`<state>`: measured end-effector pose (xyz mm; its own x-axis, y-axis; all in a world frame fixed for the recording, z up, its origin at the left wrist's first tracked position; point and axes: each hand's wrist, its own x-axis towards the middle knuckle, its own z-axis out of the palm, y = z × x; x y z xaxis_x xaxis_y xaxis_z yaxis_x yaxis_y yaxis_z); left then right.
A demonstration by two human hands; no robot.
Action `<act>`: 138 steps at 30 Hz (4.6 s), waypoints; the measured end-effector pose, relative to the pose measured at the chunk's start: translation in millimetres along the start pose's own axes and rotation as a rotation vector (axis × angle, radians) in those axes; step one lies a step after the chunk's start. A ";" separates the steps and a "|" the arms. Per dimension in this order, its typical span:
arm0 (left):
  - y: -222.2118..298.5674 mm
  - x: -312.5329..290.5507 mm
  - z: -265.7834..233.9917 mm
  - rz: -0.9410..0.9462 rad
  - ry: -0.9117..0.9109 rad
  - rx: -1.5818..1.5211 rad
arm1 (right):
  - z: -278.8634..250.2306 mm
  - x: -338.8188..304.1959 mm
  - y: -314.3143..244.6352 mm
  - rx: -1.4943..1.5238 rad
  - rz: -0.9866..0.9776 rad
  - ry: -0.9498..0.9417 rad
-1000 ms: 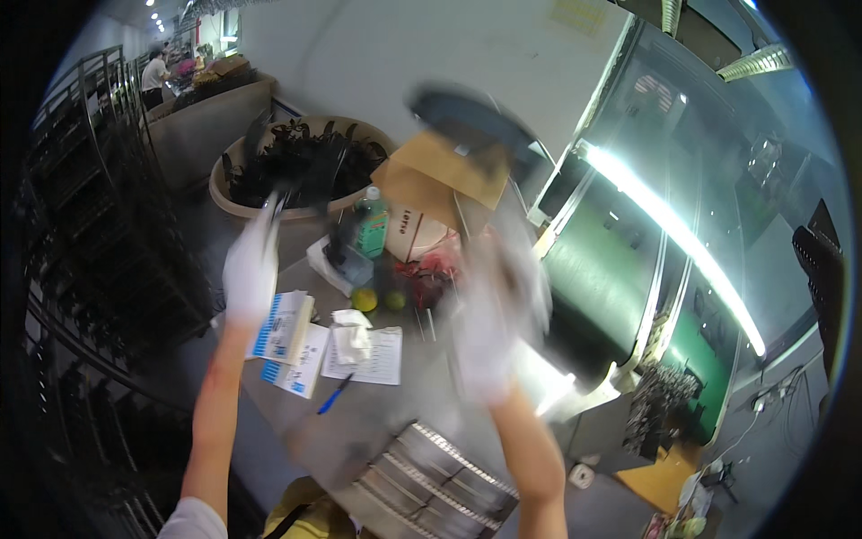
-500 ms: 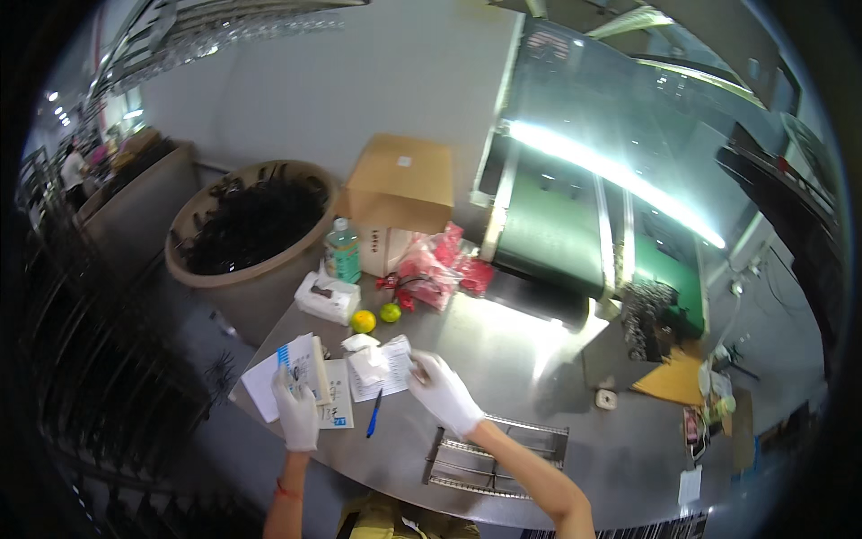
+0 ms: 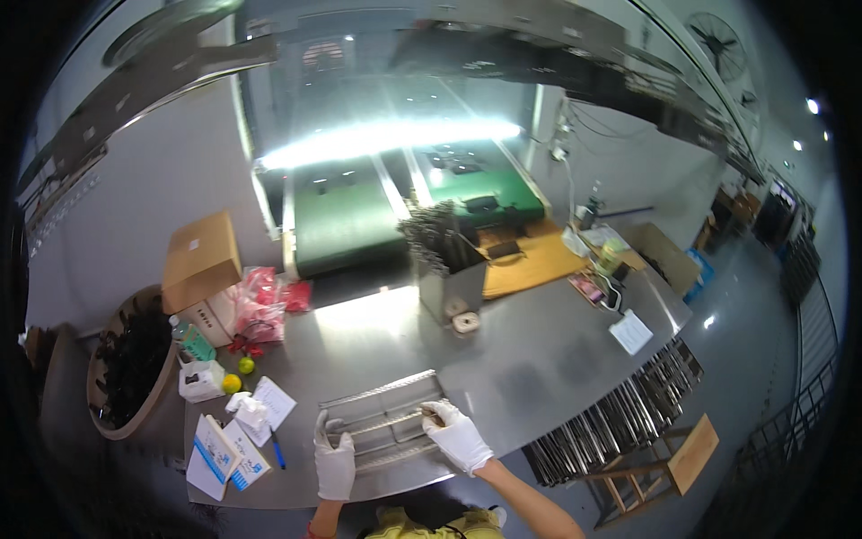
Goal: The person assembles sunglasses by inserting black frames into a metal rack, then attaching arms to each frame. The person handles multiple frames and arms, placing completed units into the rack and occasionally adjusting the rack position.
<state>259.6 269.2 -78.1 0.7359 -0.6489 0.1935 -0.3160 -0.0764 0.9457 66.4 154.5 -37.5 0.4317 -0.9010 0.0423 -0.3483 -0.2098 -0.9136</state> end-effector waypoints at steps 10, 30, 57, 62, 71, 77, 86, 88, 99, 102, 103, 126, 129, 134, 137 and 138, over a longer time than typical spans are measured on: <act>97.2 -171.2 227.7 0.014 -0.917 -0.150 | -213.9 -100.4 91.2 -0.051 0.064 0.239; 159.8 -228.5 415.4 0.124 -1.743 0.172 | -373.1 -114.1 282.6 -0.354 0.441 0.271; 104.1 -77.6 458.5 -0.007 -1.227 0.581 | -293.1 -155.4 683.7 -0.976 0.913 0.026; 152.3 -95.7 519.4 0.118 -1.424 0.435 | -346.1 -201.2 509.0 -0.701 0.789 0.167; 171.9 -203.2 555.4 1.082 -1.507 -0.025 | -474.5 -222.2 235.3 -1.051 0.523 0.260; 175.0 -148.2 534.4 0.865 -1.454 0.235 | -489.6 -105.2 204.4 -0.867 0.331 0.231; 86.7 -43.4 492.5 0.774 -0.779 0.646 | -514.9 133.5 249.2 -0.779 -0.240 0.107; 76.3 -46.9 501.2 0.731 -0.727 0.646 | -527.3 194.7 287.3 -1.044 -0.209 0.109; 58.4 -62.8 547.3 0.372 -0.767 0.682 | -509.5 462.7 429.6 -1.107 -0.138 0.154; 55.1 -65.0 560.3 0.360 -0.733 0.679 | -467.9 537.2 388.4 -0.883 -0.121 0.103; 58.0 -63.4 564.5 0.348 -0.734 0.697 | -451.5 557.5 375.1 -0.814 -0.093 0.063; 145.3 37.7 615.5 0.108 -0.396 -0.547 | -440.7 290.1 235.6 -0.327 0.103 -0.120; 164.3 19.4 611.5 0.053 -0.475 -0.478 | -408.3 242.4 230.2 -0.645 0.195 -0.152; 166.0 40.3 496.0 -0.537 -0.511 -0.964 | -397.4 196.7 225.6 -0.315 -0.376 0.001; 140.6 33.0 420.8 -0.236 -0.524 -1.475 | -383.7 173.0 246.1 0.019 0.188 -0.368; 138.3 29.4 403.0 -0.050 -0.531 -1.515 | -370.0 159.7 268.9 0.298 0.235 -0.452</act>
<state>-3.7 -65.5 -46.9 0.3438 -0.8702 0.3528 0.7939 0.4700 0.3858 -266.1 -186.2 -126.8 0.7056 -0.6459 -0.2916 -0.2571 0.1502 -0.9546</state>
